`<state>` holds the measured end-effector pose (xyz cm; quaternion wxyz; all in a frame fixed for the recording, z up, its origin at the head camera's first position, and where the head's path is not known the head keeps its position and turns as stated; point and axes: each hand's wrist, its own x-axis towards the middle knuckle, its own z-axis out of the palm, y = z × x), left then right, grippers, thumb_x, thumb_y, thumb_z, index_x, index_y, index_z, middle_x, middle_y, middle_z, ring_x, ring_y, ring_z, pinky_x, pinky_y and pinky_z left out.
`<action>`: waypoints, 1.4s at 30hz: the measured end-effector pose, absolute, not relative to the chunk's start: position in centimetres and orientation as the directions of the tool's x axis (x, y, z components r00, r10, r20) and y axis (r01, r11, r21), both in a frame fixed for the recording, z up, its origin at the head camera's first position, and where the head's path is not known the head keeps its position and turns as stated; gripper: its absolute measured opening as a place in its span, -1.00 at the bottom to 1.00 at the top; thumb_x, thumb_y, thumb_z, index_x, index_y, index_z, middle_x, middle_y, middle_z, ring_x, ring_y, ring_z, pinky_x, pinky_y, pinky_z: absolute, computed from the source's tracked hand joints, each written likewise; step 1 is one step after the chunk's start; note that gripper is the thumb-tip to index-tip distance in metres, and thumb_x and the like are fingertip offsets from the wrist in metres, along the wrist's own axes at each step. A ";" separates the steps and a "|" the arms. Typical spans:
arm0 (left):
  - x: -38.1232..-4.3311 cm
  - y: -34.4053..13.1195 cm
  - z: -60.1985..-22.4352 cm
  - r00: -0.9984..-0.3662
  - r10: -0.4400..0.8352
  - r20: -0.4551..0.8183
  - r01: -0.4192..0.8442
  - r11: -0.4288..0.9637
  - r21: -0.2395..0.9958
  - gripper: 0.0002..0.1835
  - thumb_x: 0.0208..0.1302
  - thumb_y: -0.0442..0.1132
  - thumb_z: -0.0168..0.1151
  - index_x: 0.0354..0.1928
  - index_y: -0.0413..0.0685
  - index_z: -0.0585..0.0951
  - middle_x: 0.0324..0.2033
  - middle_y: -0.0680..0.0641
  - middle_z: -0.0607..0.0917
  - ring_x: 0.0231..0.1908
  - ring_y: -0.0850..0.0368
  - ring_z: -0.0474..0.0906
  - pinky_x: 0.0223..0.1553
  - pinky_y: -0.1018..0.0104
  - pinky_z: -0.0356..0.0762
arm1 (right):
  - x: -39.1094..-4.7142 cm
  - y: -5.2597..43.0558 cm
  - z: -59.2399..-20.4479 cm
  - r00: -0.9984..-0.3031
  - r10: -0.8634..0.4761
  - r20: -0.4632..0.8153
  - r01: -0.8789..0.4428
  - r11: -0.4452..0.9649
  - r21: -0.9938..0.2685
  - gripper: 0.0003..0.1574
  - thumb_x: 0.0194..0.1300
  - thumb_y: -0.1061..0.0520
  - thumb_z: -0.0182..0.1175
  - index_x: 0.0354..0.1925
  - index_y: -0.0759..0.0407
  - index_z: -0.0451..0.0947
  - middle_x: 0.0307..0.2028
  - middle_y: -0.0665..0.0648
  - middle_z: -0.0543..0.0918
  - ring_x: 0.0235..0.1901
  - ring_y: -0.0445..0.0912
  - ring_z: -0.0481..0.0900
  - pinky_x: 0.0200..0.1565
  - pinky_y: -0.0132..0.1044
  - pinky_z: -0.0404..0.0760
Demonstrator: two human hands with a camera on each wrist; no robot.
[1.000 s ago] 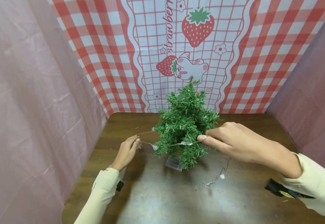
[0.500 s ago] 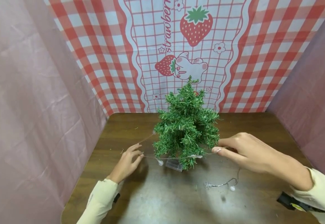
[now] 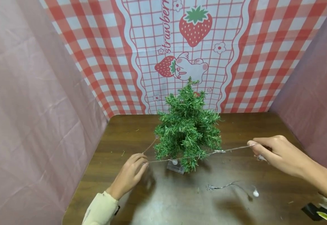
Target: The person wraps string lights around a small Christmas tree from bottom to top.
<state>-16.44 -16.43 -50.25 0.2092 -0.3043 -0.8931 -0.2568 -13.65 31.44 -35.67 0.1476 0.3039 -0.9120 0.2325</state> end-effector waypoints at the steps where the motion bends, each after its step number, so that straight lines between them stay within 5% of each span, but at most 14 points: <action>1: -16.3 -16.2 -50.0 -0.709 0.450 0.543 0.666 0.680 0.307 -0.88 0.37 -0.24 0.25 -0.20 -0.10 0.70 -0.08 -0.06 0.69 0.09 -0.01 0.56 0.18 0.00 0.51 | -13.8 32.0 -35.9 -0.786 -0.462 0.412 -0.603 0.719 -0.345 -0.62 0.45 0.25 0.11 -0.45 -0.20 0.50 -0.63 -0.29 0.42 -0.67 -0.38 0.36 -0.53 -0.52 0.32; 8: -15.1 -14.2 -48.5 -0.604 0.540 0.586 0.739 0.655 0.159 -0.92 0.32 -0.25 0.26 -0.25 -0.06 0.69 -0.24 0.01 0.70 -0.09 0.05 0.63 0.09 0.05 0.55 | -14.6 35.9 -37.7 -0.869 -0.279 0.408 -0.449 0.791 -0.416 -0.52 0.51 0.16 0.06 -0.57 -0.24 0.44 -0.76 -0.20 0.32 -0.75 -0.29 0.25 -0.61 -0.41 0.19; 17: -14.2 -12.2 -47.5 -0.520 0.591 0.617 0.774 0.631 0.047 -0.92 0.29 -0.26 0.25 -0.24 -0.05 0.69 -0.27 0.03 0.71 -0.16 0.09 0.61 0.00 0.14 0.55 | -16.0 40.4 -39.1 -0.952 -0.158 0.263 -0.274 0.825 -0.495 -0.49 0.60 0.03 -0.10 -0.51 0.01 0.55 -0.68 -0.06 0.38 -0.70 -0.20 0.23 -0.61 -0.30 0.20; 21: -13.9 -11.3 -47.3 -0.492 0.603 0.628 0.784 0.621 0.018 -0.88 0.31 -0.27 0.23 -0.16 -0.07 0.69 -0.27 0.06 0.70 -0.21 0.13 0.60 -0.07 0.20 0.55 | -16.5 42.1 -39.4 -0.983 -0.101 0.154 -0.175 0.772 -0.611 -0.42 0.63 -0.05 -0.18 -0.41 0.18 0.57 -0.72 0.00 0.33 -0.73 -0.14 0.24 -0.67 -0.24 0.24; 27: -13.6 -9.7 -47.1 -0.495 0.608 0.621 0.791 0.611 0.033 -0.74 0.31 -0.28 0.24 0.02 -0.08 0.63 -0.18 0.06 0.69 -0.17 0.17 0.59 -0.12 0.27 0.53 | -17.2 44.1 -39.1 -0.991 0.047 0.128 -0.067 0.648 -0.759 -0.43 0.57 -0.09 -0.04 -0.42 0.30 0.54 -0.73 0.03 0.30 -0.76 -0.13 0.22 -0.72 -0.24 0.26; 34: -13.4 -8.3 -46.9 -0.500 0.595 0.630 0.794 0.604 0.059 -0.63 0.30 -0.29 0.22 0.15 -0.11 0.57 -0.05 0.02 0.67 -0.06 0.15 0.58 -0.11 0.30 0.52 | -18.1 46.2 -38.5 -0.997 0.075 0.018 0.021 0.486 -0.874 -0.53 0.54 -0.09 0.02 -0.38 0.11 0.68 -0.66 -0.04 0.44 -0.71 -0.13 0.29 -0.60 -0.28 0.43; 42: -13.9 -7.0 -45.9 -0.513 0.558 0.652 0.801 0.583 0.132 -0.66 0.40 -0.31 0.10 0.18 -0.07 0.55 -0.01 0.04 0.66 -0.02 0.17 0.56 -0.12 0.33 0.52 | -19.5 46.4 -37.0 -0.997 -0.061 -0.039 0.018 0.320 -0.947 -0.64 0.59 0.01 -0.06 -0.18 -0.14 0.69 -0.64 0.03 0.29 -0.66 0.06 0.03 -0.53 -0.05 0.01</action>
